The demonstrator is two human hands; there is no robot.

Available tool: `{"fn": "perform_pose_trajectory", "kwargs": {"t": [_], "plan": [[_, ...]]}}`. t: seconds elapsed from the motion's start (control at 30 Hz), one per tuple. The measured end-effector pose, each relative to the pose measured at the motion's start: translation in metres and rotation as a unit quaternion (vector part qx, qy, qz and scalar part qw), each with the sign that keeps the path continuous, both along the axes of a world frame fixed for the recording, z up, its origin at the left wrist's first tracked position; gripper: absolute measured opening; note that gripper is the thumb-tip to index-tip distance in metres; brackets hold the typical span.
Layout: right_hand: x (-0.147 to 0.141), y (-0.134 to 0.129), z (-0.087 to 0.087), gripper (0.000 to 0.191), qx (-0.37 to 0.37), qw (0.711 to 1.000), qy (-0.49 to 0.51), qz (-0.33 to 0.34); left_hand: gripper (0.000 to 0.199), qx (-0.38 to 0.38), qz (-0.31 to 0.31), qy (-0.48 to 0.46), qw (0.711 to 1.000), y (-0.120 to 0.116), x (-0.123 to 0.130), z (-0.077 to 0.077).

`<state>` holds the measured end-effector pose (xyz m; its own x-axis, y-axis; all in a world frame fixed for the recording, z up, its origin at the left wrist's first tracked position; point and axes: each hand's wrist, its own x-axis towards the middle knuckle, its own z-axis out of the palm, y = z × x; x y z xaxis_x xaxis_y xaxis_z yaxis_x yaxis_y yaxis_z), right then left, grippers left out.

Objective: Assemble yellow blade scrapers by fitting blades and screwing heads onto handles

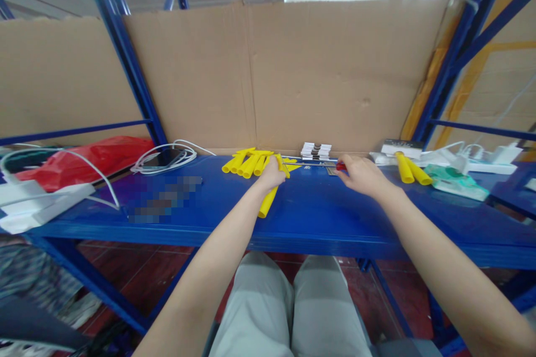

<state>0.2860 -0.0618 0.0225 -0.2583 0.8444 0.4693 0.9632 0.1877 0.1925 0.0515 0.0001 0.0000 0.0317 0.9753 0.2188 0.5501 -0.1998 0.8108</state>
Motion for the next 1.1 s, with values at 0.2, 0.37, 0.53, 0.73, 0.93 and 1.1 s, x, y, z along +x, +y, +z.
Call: {"fn": "perform_pose_trajectory", "kwargs": {"t": [0.2, 0.37, 0.53, 0.73, 0.93, 1.1], "plan": [[0.006, 0.006, -0.003, 0.028, -0.005, 0.999, -0.007, 0.034, 0.040, 0.000, 0.013, -0.018, 1.000, -0.001, 0.000, 0.001], [0.003, -0.001, 0.000, 0.026, 0.011, 1.000, -0.007, -0.014, 0.047, 0.007, 0.020, -0.025, 0.999, -0.002, 0.001, 0.002], [0.000, -0.003, 0.002, 0.023, 0.004, 1.000, -0.001, -0.018, 0.046, 0.005, 0.017, -0.020, 1.000, -0.001, 0.000, 0.002], [0.007, 0.003, -0.002, 0.018, 0.007, 1.000, 0.014, 0.013, 0.040, 0.008, 0.017, -0.013, 1.000, 0.001, -0.001, 0.000], [0.016, 0.003, -0.001, 0.018, 0.031, 0.997, 0.018, 0.071, 0.033, 0.011, 0.025, -0.003, 1.000, -0.006, -0.001, 0.005], [0.021, 0.003, 0.001, 0.026, 0.025, 0.995, 0.044, 0.087, 0.033, 0.007, 0.003, 0.023, 1.000, -0.009, 0.000, 0.007]]}}
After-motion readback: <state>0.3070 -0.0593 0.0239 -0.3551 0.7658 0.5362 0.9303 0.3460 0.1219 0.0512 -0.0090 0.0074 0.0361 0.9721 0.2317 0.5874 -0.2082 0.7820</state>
